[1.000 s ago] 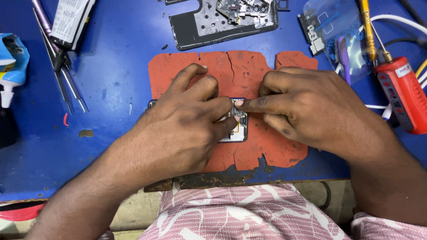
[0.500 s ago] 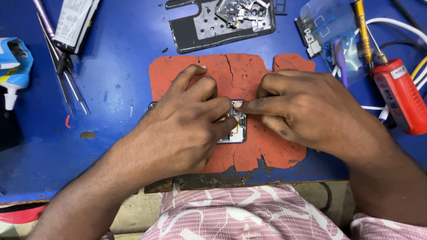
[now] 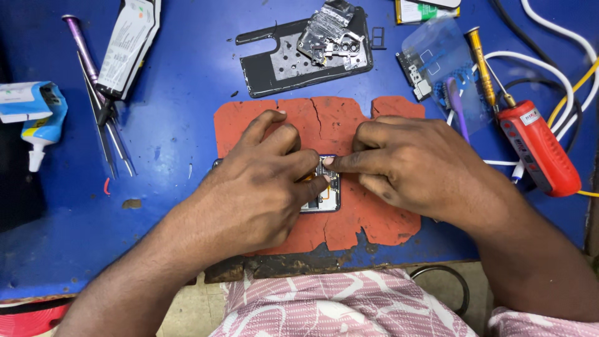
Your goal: The person uses a small screwdriver and tweezers to adjust and install internal components inside a disassembled smartphone. They connect a ribbon cable, place a small circuit board, and apply a black adhesive strip over the components on a blue workbench.
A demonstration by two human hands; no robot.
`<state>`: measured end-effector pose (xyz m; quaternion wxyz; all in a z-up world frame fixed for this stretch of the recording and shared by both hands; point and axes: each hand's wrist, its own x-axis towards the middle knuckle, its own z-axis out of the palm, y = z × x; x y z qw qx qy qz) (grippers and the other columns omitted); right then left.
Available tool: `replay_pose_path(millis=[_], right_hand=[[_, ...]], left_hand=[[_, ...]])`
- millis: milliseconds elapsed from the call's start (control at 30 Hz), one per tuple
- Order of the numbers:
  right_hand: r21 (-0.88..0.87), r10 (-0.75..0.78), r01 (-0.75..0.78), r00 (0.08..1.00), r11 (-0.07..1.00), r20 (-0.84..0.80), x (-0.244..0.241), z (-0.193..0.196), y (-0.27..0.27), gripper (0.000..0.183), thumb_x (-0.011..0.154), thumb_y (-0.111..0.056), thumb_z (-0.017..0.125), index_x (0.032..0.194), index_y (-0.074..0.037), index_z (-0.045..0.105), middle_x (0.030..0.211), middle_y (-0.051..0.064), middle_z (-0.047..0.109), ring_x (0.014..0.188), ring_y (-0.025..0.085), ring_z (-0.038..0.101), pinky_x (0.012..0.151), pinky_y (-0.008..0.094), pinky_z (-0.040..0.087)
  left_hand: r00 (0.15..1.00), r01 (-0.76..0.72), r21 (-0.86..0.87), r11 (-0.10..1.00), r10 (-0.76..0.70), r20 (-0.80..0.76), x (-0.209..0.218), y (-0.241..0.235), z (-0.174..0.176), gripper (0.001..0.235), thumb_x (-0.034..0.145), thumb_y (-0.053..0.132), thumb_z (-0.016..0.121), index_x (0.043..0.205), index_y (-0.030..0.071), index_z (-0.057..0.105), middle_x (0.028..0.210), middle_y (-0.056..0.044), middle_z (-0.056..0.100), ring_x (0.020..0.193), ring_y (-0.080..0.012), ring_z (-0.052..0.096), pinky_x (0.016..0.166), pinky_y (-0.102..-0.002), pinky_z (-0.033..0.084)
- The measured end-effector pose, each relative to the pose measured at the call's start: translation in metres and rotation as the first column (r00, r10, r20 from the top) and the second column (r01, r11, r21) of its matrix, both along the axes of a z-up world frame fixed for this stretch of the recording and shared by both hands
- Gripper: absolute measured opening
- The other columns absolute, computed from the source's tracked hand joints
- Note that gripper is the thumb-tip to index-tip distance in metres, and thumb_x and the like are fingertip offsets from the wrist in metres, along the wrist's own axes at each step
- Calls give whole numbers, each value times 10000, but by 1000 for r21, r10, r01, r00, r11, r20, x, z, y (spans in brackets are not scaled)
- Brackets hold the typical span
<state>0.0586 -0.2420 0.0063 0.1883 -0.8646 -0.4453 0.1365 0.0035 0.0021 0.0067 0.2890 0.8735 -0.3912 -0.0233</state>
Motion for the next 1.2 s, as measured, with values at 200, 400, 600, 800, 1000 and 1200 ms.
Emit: replay_pose_path(millis=[200,400,600,800,1000,1200], right_hand=[[-4,0,0,1000,1000,2,0,0,0,344,712,-121,755,1033,-225,825,802,-13,652,789,211,647,604,396,550],[-15,-7,7,1000,1000,-4,0,-1,0,335,723,-124,758,1035,-228,825,802,-22,660,784,196,650,596,384,553],[-29,-17,16,1000,999,-9,0,-2,1,331,717,-114,756,1020,-227,827,807,-25,670,791,196,657,596,385,553],[-15,-10,10,1000,1000,-11,0,0,1,332,703,-123,766,1015,-219,826,812,-17,670,793,208,655,602,395,553],[3,-7,7,1000,1000,-5,0,-1,-1,334,698,-124,766,1016,-209,824,825,-10,669,806,222,655,615,401,550],[-7,-8,8,1000,1000,1,-2,-1,0,337,719,-110,750,1034,-205,822,828,-7,664,816,215,658,638,399,556]], left_hand=[[1000,0,-3,1000,0,11,0,1,0,299,775,101,681,1043,39,799,852,-55,590,914,-266,516,1035,-511,411],[1000,-3,6,1000,3,20,1,1,0,328,752,95,673,1047,20,795,861,-61,596,913,-274,516,1039,-514,415],[1000,-6,3,1000,6,24,0,1,-1,325,758,99,669,1046,15,793,863,-63,594,930,-286,516,1037,-512,417],[1000,-4,31,1000,4,5,1,1,-1,339,769,106,665,1074,30,793,853,-65,585,932,-291,511,1038,-521,421],[999,-14,137,991,7,47,-2,0,0,366,754,142,653,1087,86,792,891,-60,596,966,-289,530,1107,-640,358],[996,-34,134,990,23,83,-6,1,0,344,794,149,638,1098,98,789,917,-68,603,1002,-289,544,1109,-661,344]])
